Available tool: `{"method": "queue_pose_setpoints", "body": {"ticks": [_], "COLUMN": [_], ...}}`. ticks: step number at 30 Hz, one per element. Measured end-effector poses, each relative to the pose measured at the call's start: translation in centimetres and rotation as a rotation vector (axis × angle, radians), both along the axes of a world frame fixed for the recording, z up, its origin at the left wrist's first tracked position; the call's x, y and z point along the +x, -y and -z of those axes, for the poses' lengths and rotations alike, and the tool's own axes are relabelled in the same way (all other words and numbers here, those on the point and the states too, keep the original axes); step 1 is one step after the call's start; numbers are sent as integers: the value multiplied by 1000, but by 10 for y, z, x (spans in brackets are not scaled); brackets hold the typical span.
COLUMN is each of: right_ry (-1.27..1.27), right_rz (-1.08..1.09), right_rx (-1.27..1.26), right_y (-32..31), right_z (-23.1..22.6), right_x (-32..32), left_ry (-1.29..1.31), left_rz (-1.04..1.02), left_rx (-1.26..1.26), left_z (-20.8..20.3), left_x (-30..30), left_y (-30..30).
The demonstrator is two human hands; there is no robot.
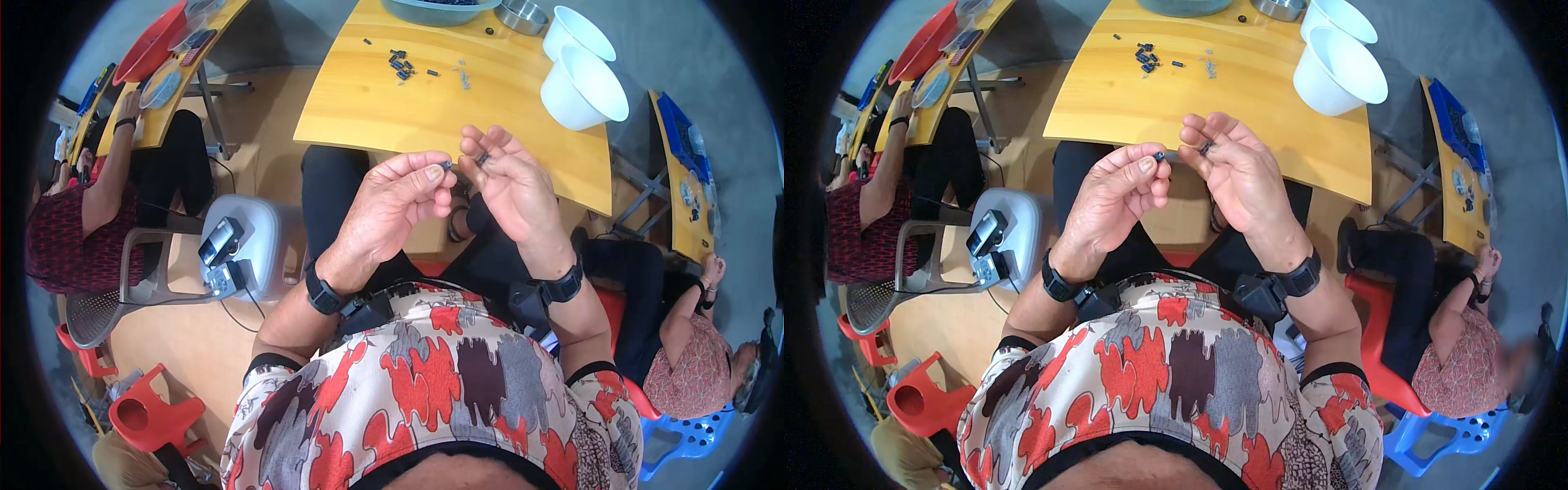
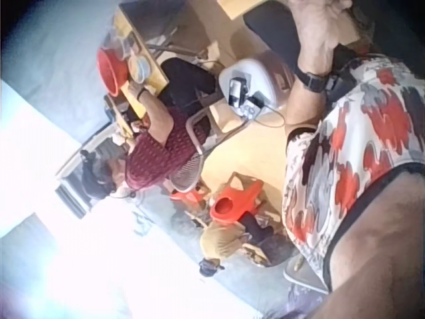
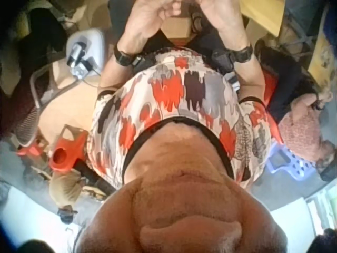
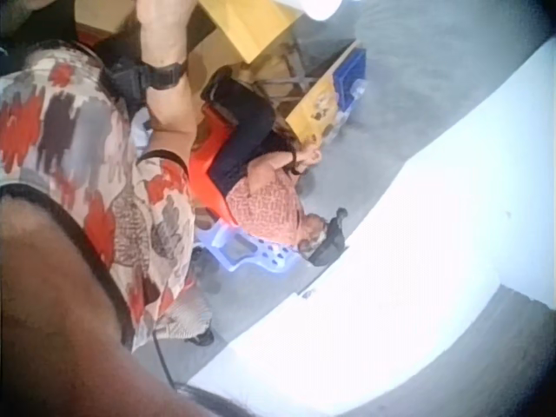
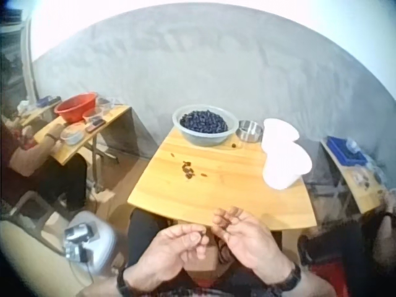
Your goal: Assembling small plastic and metal components at a workbench by inserting silver pins into black plastic sockets.
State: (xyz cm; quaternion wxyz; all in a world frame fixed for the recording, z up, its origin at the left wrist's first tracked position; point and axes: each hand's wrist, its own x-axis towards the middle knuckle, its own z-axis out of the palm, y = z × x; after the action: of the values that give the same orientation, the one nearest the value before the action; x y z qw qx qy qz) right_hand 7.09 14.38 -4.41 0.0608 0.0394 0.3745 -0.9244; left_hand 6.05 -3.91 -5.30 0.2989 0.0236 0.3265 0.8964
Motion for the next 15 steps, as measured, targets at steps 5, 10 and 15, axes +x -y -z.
{"method": "queue_pose_setpoints", "body": {"ticks": [5,10,15], "right_ry": [-113,-63,-81], "right_rz": [-56,-42,-1], "right_rx": [38,-14,81], "right_y": [0,2,1], "right_z": [-5,3,-3], "right_x": [3,3,5], "left_ry": [-3,0,6], "left_rz": [35,46,63], "left_rx": [18,39,30], "left_z": [2,4,5], "left_x": [0,-1,-5], "left_y": [-4,-6,-7]}}
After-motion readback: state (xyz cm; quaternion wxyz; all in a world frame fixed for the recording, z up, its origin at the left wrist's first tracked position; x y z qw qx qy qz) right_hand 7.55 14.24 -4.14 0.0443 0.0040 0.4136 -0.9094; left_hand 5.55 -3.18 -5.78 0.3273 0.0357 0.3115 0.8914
